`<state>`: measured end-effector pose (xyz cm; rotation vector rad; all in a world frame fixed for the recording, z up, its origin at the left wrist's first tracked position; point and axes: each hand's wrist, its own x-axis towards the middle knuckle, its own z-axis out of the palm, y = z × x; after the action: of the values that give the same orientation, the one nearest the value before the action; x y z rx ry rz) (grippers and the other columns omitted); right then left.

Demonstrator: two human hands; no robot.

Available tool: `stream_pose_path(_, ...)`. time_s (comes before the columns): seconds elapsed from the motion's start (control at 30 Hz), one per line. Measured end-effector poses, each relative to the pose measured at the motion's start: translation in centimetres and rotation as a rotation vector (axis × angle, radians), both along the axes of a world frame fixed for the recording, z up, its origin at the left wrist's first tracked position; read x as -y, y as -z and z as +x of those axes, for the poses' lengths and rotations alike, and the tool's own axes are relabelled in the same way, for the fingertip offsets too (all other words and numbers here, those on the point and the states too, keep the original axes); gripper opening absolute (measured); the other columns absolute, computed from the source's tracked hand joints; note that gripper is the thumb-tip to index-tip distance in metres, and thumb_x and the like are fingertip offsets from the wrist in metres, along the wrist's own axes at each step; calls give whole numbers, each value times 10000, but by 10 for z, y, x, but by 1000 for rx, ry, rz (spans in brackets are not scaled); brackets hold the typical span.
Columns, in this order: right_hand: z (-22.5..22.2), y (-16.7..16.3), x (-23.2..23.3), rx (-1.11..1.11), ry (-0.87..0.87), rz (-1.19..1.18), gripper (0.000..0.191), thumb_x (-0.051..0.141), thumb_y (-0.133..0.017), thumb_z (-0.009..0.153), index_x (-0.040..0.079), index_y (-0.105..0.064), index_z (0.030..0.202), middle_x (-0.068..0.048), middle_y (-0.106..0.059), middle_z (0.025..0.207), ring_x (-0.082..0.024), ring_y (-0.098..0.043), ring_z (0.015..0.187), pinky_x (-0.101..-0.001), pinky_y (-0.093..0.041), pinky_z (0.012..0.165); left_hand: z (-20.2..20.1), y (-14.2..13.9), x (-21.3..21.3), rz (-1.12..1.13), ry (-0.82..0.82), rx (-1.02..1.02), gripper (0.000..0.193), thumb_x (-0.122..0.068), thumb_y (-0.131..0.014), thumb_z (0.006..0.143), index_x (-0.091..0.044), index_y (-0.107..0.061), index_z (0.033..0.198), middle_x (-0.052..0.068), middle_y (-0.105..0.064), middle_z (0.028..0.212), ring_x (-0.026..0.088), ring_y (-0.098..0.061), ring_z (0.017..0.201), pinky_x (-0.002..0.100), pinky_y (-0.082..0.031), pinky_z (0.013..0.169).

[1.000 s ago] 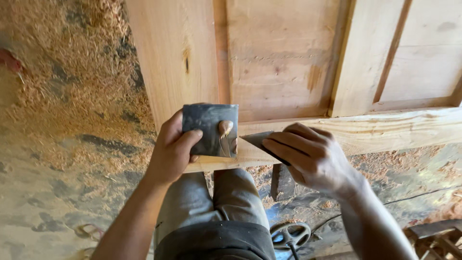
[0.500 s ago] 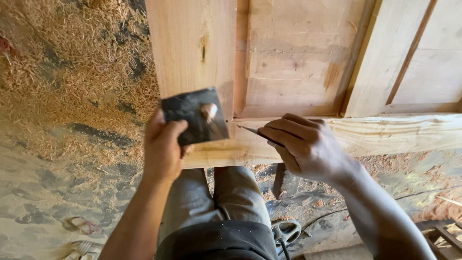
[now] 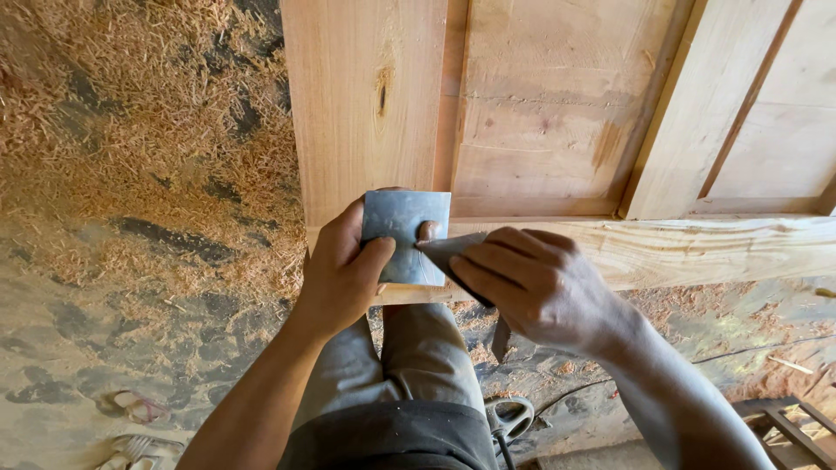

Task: The person positions a wooden panel door on a workbench, then scoops wood filler from a can with a spreader and presses filler into holes and seams on the door frame, scraping excess off with the spreader across several spots.

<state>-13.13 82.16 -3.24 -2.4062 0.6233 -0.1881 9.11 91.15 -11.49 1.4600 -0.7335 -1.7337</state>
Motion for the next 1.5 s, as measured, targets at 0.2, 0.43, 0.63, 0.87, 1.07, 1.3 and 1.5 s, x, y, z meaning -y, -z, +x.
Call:
stream_pose_path(0.2, -21, 28, 1, 135, -172, 42, 254, -108, -680, 840, 35, -761, 1033, -99, -768, 1004, -164, -712, 798, -273, -575, 581, 5, 12, 3, 140, -284, -55, 283, -26, -558, 909, -12, -580, 1191, 35, -645, 834, 75, -585, 568, 241, -456, 419)
stream_pose_path(0.43, -34, 60, -3, -110, 67, -73, 200, -79, -665, 893, 37, -746, 1033, -87, -755, 983, -164, -692, 797, -274, -596, 638, 28, 17, -13, 19, -573, -214, 292, 32, -503, 943, -24, -580, 1218, 36, -612, 857, 71, -482, 520, 245, -375, 415)
stream_pose_path(0.63, -25, 77, -14, -196, 56, -115, 229, -42, -657, 902, 37, -741, 1099, -54, -723, 909, -152, -640, 750, -295, -579, 621, 20, 23, -28, 109, -601, -211, 270, 24, -503, 936, -26, -575, 1191, 31, -613, 837, 74, -490, 521, 243, -375, 413)
stream_pose_path(0.87, -13, 85, -41, -204, 23, -243, 188, 37, -661, 936, -14, -715, 1109, -85, -696, 972, -167, -629, 810, -294, -577, 664, 23, 22, -28, 144, -592, -196, 299, 14, -492, 925, -19, -597, 1202, 31, -617, 828, 63, -467, 506, 229, -364, 408)
stream_pose_path(1.07, -14, 89, -31, -190, -60, -174, 183, 37, -668, 945, 0, -727, 1114, -81, -728, 998, -152, -625, 824, -287, -568, 691, 23, 25, -31, 140, -583, -188, 294, 21, -489, 926, -5, -589, 1201, 38, -624, 842, 72, -485, 519, 240, -374, 411)
stream_pose_path(1.3, -17, 93, 1, -224, -159, 56, 174, 23, -686, 905, 55, -753, 1062, 2, -763, 985, -111, -628, 788, -268, -568, 717, 25, 31, -35, 133, -585, -229, 301, 26, -485, 933, -1, -583, 1217, 50, -641, 877, 78, -501, 544, 245, -377, 424)
stream_pose_path(1.5, -23, 92, 18, -192, -170, 239, 142, 44, -683, 952, 61, -778, 1056, -60, -772, 909, -107, -620, 699, -254, -544, 571, 32, 37, -36, 163, -597, -255, 318, 19, -493, 934, -10, -562, 1243, 52, -640, 908, 79, -508, 554, 240, -378, 420)
